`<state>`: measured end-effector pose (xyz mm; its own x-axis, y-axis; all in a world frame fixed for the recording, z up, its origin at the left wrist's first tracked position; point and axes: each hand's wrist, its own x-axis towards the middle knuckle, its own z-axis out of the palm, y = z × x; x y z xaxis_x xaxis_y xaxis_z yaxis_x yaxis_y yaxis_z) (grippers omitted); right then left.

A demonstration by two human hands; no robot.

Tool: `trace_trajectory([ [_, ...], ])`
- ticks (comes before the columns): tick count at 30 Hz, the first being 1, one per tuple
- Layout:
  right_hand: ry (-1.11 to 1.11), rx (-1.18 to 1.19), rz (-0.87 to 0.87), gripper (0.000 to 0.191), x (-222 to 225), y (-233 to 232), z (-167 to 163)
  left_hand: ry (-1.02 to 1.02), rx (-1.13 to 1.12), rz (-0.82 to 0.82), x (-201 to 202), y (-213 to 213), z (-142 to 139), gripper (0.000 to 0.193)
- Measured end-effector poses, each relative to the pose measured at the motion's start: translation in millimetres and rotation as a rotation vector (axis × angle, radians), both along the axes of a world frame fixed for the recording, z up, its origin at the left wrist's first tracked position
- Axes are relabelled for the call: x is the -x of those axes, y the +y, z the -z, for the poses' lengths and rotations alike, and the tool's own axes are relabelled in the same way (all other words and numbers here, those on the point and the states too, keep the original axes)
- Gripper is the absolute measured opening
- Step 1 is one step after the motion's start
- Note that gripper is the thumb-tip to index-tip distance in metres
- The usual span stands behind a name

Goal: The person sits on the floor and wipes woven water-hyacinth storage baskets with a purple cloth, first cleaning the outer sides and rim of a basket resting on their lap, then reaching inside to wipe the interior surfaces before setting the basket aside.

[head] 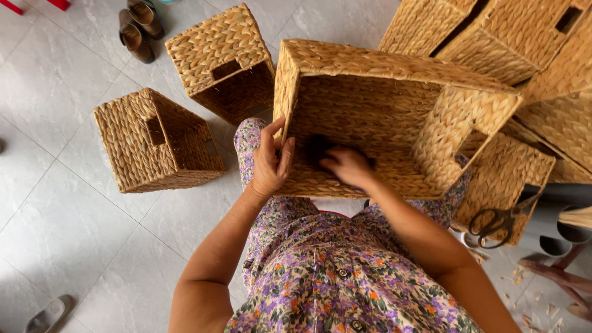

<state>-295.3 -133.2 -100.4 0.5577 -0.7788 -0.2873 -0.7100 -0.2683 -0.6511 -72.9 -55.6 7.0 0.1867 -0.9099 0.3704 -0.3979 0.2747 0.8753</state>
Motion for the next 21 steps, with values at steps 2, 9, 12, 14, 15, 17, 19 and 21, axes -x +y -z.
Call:
trace_trajectory([
  [2, -0.228, -0.028, -0.125, 0.051, -45.6, 14.2, -4.1, -0.022, 0.011, -0.013, 0.1, 0.8, 0.2, 0.044],
  [9, 0.009, 0.006, -0.15, 0.051, 6.5, -6.7, -16.6, -0.015, -0.003, -0.021, 0.0, 3.3, -5.9, 0.044],
  [12, 0.531, -0.166, 0.051, 0.052, 84.0, -29.7, -26.5, 0.012, -0.014, -0.002, -0.2, 2.7, -10.9, 0.044],
  [14, 0.6, -0.113, 0.138, 0.05, 130.9, -34.1, -31.2, 0.019, -0.016, 0.008, -0.4, 1.7, -13.1, 0.044],
  [15, 0.597, 0.0, 0.109, 0.049, 140.3, -36.0, -28.0, 0.02, -0.016, 0.005, -0.2, 0.6, -13.3, 0.044],
  [17, 0.586, 0.221, 0.04, 0.049, 140.9, -34.1, -17.8, 0.016, -0.02, 0.001, -0.2, 0.1, -12.7, 0.044],
  [19, 0.491, 0.056, 0.107, 0.05, 115.7, -25.0, -4.8, 0.005, -0.019, 0.018, -0.7, -0.4, -10.2, 0.044],
  [21, 0.345, -0.018, 0.126, 0.049, 78.0, -16.6, 0.2, 0.007, -0.031, 0.02, -2.3, -0.5, -7.4, 0.044],
])
